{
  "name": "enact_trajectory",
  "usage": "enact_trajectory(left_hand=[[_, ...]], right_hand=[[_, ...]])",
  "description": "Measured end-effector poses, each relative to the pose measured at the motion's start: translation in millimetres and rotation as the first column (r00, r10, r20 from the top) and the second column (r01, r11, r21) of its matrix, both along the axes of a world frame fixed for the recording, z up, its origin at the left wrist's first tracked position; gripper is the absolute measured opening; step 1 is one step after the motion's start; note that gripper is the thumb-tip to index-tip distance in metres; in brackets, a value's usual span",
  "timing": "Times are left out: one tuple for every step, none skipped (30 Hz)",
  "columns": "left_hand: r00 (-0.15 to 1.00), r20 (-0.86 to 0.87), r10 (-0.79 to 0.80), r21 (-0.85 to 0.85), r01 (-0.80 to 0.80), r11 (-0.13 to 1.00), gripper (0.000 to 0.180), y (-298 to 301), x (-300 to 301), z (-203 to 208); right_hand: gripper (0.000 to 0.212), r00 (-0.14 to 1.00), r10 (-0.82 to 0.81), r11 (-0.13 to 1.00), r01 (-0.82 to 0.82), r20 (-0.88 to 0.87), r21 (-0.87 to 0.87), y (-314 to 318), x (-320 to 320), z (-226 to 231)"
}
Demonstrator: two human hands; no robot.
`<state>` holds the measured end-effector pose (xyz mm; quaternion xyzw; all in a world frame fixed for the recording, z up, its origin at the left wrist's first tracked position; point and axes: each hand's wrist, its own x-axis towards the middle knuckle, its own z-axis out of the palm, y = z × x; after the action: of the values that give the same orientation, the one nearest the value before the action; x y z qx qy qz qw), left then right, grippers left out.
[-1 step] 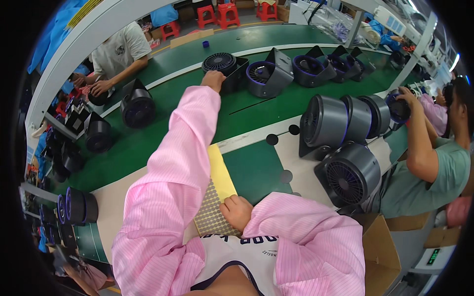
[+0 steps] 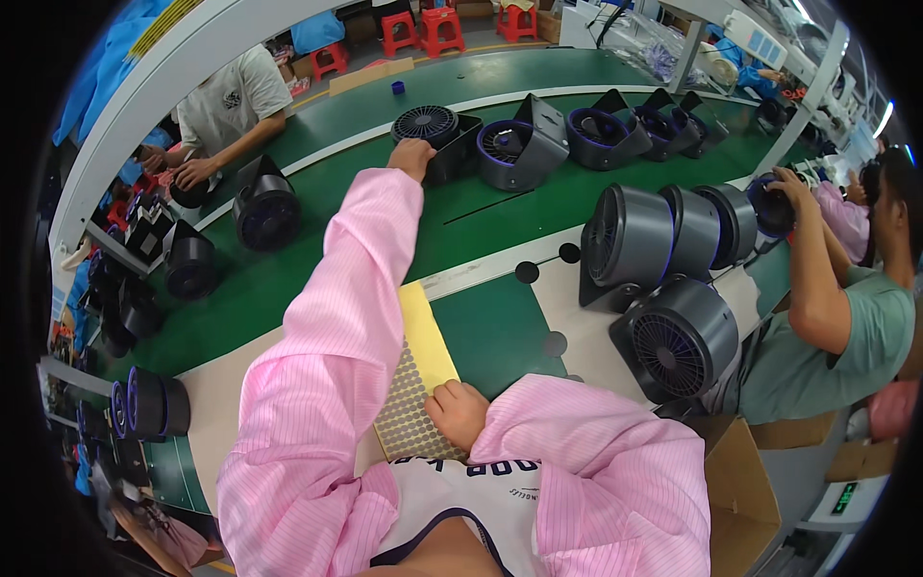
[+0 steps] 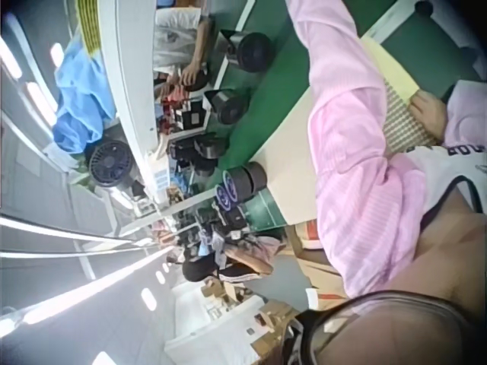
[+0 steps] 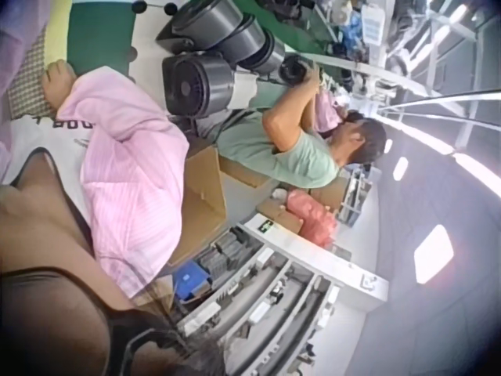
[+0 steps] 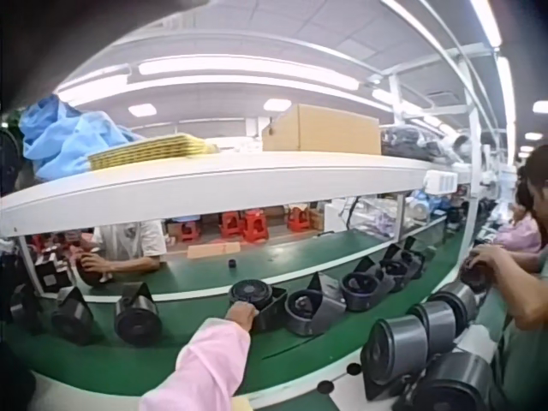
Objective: Assembling electronic device components by applying white pads or stickers to a plastic base at an assembly line station.
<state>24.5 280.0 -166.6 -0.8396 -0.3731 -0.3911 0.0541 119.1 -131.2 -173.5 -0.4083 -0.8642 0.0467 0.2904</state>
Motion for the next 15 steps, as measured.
enact_trajectory(left_hand=[[1.000, 0.003, -0.010, 0.002, 0.010, 1.000, 0.015, -3, 5, -3], [0.993, 0.116, 0.006, -0.049, -0.001, 0.999, 0.012, -6, 4, -5], [0.974, 0.226, 0.033, -0.102, -0.010, 0.995, 0.009, -9, 0, -4], [0.938, 0.346, 0.025, -0.042, -0.011, 0.999, 0.014, -7, -6, -4], [0.938, 0.344, 0.033, -0.040, -0.021, 0.999, 0.014, -10, -14, 1], [0.859, 0.492, 0.139, -0.018, -0.150, 0.989, 0.019, -16, -15, 12], [0.743, 0.628, 0.230, -0.020, -0.280, 0.960, 0.025, -23, -17, 23], [0.623, 0.728, 0.285, -0.191, -0.215, 0.958, 0.031, -45, -14, 43], [0.488, 0.795, 0.361, -0.345, -0.126, 0.930, 0.036, -72, -14, 66], [0.411, 0.862, 0.297, -0.278, -0.107, 0.955, 0.036, -90, -25, 77], [0.330, 0.916, 0.228, -0.210, -0.089, 0.974, 0.036, -108, -33, 85], [0.238, 0.964, 0.118, -0.130, 0.036, 0.991, 0.035, -135, -32, 102], [0.132, 0.991, 0.015, -0.033, 0.139, 0.990, 0.034, -162, -33, 119], [0.158, 0.987, 0.002, -0.023, 0.130, 0.991, 0.033, -177, -36, 128], [0.183, 0.983, -0.006, -0.017, 0.126, 0.992, 0.033, -190, -38, 136]], right_hand=[[0.013, 1.000, 0.025, 1.000, -0.025, -0.003, 0.000, 1, 1, -1], [0.011, 1.000, 0.019, 1.000, -0.019, 0.008, 0.002, 2, 0, -3], [0.011, 1.000, 0.022, 1.000, -0.022, 0.005, 0.006, 2, 0, -4], [0.010, 0.999, 0.016, 1.000, -0.016, 0.030, -0.004, 2, -1, -4], [0.009, 0.998, 0.014, 1.000, -0.013, 0.056, -0.015, 4, -3, -5], [0.009, 0.998, 0.012, 1.000, -0.011, 0.054, -0.015, 5, -3, -6], [0.010, 0.997, 0.003, 0.999, 0.000, 0.072, -0.050, 6, -4, -7], [0.012, 0.996, -0.013, 0.996, 0.021, 0.091, -0.089, 7, -2, -9], [0.012, 0.996, -0.016, 0.995, 0.024, 0.091, -0.093, 8, -1, -11], [0.011, 0.996, 0.026, 0.993, -0.016, 0.080, -0.119, 7, -1, -11], [0.010, 0.996, 0.062, 0.988, -0.051, 0.070, -0.148, 7, 0, -10], [0.010, 0.990, 0.142, 0.970, -0.141, -0.010, -0.200, 12, 5, -4], [0.011, 0.969, 0.226, 0.940, -0.243, -0.097, -0.241, 22, 10, 9], [0.014, 0.931, 0.261, 0.936, -0.309, -0.254, -0.169, 36, 15, 32], [0.017, 0.868, 0.292, 0.930, -0.355, -0.402, -0.092, 51, 19, 64]])
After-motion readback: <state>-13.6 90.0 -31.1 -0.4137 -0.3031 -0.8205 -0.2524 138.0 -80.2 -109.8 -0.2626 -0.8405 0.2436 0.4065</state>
